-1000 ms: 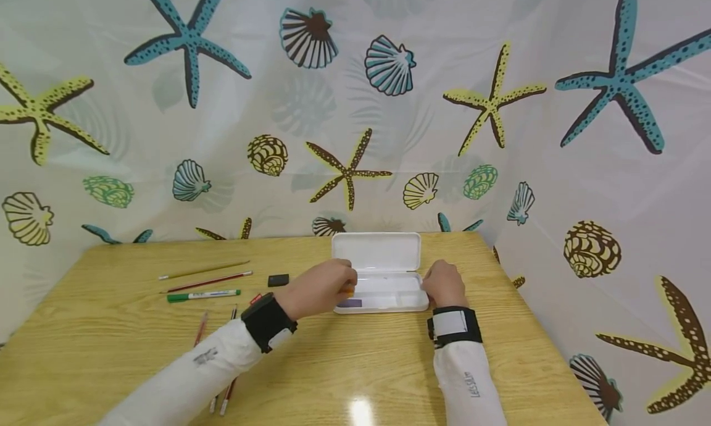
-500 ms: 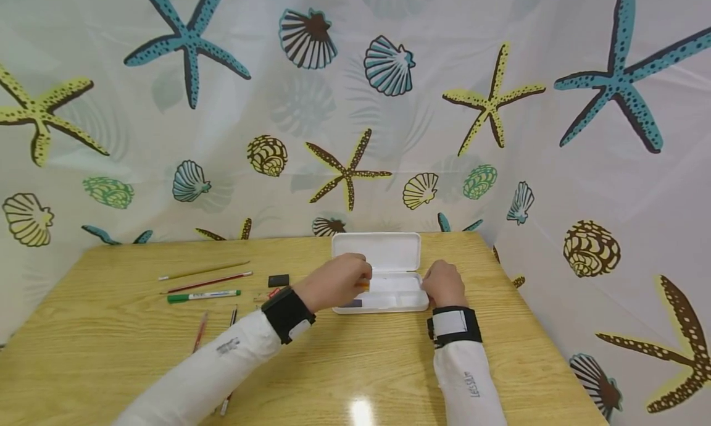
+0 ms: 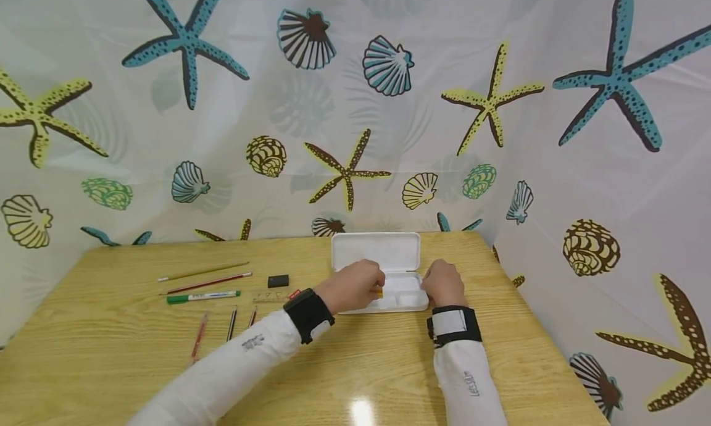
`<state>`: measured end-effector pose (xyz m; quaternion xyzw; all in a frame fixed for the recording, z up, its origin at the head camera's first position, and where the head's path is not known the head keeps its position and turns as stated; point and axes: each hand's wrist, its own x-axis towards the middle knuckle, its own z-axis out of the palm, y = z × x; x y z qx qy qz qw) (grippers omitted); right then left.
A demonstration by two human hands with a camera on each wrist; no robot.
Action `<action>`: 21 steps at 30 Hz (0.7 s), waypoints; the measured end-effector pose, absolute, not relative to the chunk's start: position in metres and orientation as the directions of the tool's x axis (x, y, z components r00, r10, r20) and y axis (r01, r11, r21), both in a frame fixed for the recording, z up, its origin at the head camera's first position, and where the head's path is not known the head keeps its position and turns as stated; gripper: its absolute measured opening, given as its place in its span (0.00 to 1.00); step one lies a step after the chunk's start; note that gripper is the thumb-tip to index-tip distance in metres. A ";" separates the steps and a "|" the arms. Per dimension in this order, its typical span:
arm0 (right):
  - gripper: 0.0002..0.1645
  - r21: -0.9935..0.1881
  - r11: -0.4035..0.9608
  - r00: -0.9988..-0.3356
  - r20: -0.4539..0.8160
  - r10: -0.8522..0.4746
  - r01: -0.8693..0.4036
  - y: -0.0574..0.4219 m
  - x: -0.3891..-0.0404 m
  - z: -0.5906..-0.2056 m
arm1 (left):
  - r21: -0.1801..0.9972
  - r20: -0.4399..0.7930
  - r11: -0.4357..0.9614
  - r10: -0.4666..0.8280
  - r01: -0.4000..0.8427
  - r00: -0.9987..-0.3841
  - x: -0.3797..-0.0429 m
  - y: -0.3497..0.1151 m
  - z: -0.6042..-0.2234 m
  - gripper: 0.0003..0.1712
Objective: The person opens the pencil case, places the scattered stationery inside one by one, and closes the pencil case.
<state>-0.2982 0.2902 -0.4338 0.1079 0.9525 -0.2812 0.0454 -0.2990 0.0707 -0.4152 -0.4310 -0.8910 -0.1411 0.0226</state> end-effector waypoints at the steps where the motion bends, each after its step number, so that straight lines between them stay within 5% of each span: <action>1: 0.05 -0.525 0.819 -0.972 -0.147 0.181 0.232 0.290 -0.298 -0.433 | 0.231 0.159 0.590 0.762 0.774 -0.628 -0.299 0.073 -0.417 0.07; 21: 0.04 -0.524 0.812 -0.966 -0.166 0.197 0.256 0.292 -0.301 -0.435 | 0.198 0.131 0.630 0.742 0.751 -0.657 -0.301 0.089 -0.436 0.10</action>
